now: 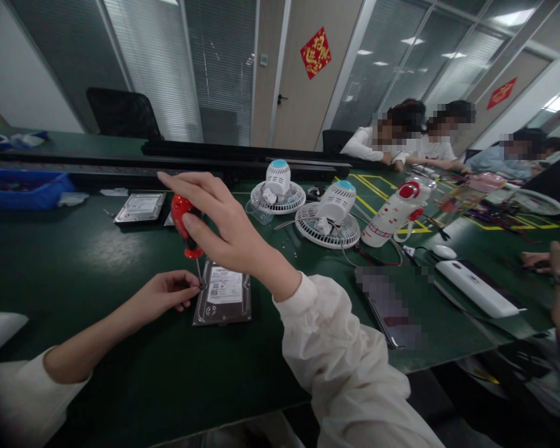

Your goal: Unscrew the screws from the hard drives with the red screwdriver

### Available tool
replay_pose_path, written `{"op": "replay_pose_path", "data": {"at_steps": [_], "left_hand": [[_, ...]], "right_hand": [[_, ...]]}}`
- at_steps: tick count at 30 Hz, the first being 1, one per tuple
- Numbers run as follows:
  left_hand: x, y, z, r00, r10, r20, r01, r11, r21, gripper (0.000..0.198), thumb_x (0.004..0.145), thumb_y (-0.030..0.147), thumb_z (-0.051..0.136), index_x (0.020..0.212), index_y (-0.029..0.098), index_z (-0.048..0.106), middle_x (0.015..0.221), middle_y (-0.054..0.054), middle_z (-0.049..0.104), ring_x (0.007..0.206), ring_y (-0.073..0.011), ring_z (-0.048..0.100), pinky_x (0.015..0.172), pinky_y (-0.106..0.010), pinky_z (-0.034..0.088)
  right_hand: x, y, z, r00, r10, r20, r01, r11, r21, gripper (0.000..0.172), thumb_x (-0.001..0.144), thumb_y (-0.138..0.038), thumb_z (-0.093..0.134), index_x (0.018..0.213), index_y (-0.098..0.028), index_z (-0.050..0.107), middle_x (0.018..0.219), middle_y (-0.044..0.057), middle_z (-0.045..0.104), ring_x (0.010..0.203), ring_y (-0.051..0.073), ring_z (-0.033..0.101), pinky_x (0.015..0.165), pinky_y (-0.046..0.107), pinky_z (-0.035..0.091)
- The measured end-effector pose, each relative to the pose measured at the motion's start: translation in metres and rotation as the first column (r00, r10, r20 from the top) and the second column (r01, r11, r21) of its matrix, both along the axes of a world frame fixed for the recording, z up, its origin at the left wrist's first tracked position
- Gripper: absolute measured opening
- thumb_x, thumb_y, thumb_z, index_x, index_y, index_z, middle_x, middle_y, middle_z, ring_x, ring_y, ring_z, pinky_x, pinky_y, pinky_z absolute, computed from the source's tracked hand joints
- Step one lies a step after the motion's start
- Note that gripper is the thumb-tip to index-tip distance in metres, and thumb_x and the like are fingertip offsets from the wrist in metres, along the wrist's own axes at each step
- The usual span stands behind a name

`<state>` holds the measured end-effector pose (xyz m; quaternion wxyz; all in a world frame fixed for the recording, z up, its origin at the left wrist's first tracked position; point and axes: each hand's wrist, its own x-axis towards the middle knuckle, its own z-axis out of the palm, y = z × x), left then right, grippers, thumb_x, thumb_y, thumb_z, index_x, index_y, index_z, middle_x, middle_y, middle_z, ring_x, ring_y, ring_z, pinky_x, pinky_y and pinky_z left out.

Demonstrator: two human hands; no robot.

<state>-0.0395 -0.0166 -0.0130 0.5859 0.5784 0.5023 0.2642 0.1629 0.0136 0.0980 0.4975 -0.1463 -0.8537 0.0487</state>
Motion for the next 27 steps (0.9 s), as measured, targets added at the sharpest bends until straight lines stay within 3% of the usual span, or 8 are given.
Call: {"op": "replay_pose_path", "data": {"at_steps": [2,6,11,16,21,25,27], "left_hand": [[-0.0002,0.0002,-0.0009,1.0,0.001,-0.002,-0.001,1.0,0.003,0.038,0.067,0.047,0.079,0.085,0.017,0.064,0.068,0.004,0.065,0.056,-0.01,0.058,0.054,-0.024,0.047],[-0.0001,0.0,-0.0013,1.0,0.001,-0.003,-0.001,1.0,0.017,0.036,0.068,0.047,0.079,0.084,0.018,0.064,0.068,0.004,0.065,0.056,-0.0101,0.058,0.054,-0.024,0.047],[0.0011,-0.0014,0.0028,1.0,0.001,-0.008,-0.001,1.0,0.011,0.036,0.067,0.047,0.079,0.083,0.018,0.064,0.069,0.004,0.065,0.056,-0.0101,0.058,0.054,-0.025,0.047],[0.0015,-0.0014,0.0041,1.0,0.005,-0.025,-0.005,1.0,0.008,0.035,0.067,0.046,0.08,0.083,0.019,0.064,0.069,0.003,0.065,0.057,-0.0116,0.059,0.055,-0.026,0.049],[-0.0002,-0.0003,0.0003,1.0,-0.003,-0.005,0.003,1.0,0.004,0.037,0.068,0.047,0.08,0.084,0.018,0.064,0.07,0.003,0.066,0.057,-0.0113,0.06,0.055,-0.026,0.05],[-0.0015,-0.0001,-0.0011,1.0,-0.01,-0.005,0.01,1.0,0.015,0.035,0.07,0.046,0.079,0.085,0.018,0.064,0.071,0.003,0.065,0.058,-0.0113,0.06,0.056,-0.026,0.05],[-0.0012,-0.0003,-0.0001,1.0,-0.011,-0.009,0.011,1.0,0.017,0.035,0.07,0.046,0.079,0.086,0.018,0.065,0.071,0.004,0.065,0.058,-0.0113,0.06,0.056,-0.026,0.05]], "right_hand": [[-0.0001,0.0003,-0.0003,1.0,0.004,0.02,-0.004,1.0,-0.003,0.043,0.107,-0.031,0.032,0.142,-0.014,0.05,0.126,0.012,0.063,0.119,0.021,0.058,0.107,0.048,0.049],[0.0008,-0.0003,0.0007,0.993,-0.117,0.004,0.117,0.993,0.007,0.04,0.104,-0.045,0.047,0.13,-0.018,0.06,0.104,0.006,0.064,0.101,0.021,0.058,0.098,0.047,0.051],[0.0027,-0.001,0.0028,0.999,-0.039,0.005,0.038,0.999,0.026,0.042,0.109,-0.035,0.032,0.137,-0.013,0.055,0.121,0.01,0.066,0.112,0.021,0.059,0.103,0.047,0.048],[0.0048,0.001,0.0037,0.984,-0.172,0.055,0.169,0.984,0.049,0.047,0.107,-0.049,0.038,0.134,-0.015,0.058,0.105,0.006,0.067,0.101,0.02,0.059,0.101,0.047,0.049],[0.0077,0.0033,0.0052,0.99,-0.11,0.093,0.107,0.994,0.037,0.05,0.11,-0.038,0.022,0.145,-0.014,0.048,0.134,0.012,0.064,0.126,0.021,0.056,0.112,0.049,0.044],[0.0071,0.0018,0.0043,0.98,-0.162,0.118,0.161,0.987,0.014,0.048,0.108,-0.044,0.035,0.143,-0.015,0.05,0.114,0.008,0.069,0.11,0.022,0.06,0.105,0.049,0.05],[0.007,-0.0004,0.0049,0.969,-0.196,0.148,0.197,0.98,0.004,0.049,0.108,-0.047,0.035,0.142,-0.017,0.051,0.114,0.008,0.068,0.11,0.023,0.06,0.105,0.051,0.049]]}}
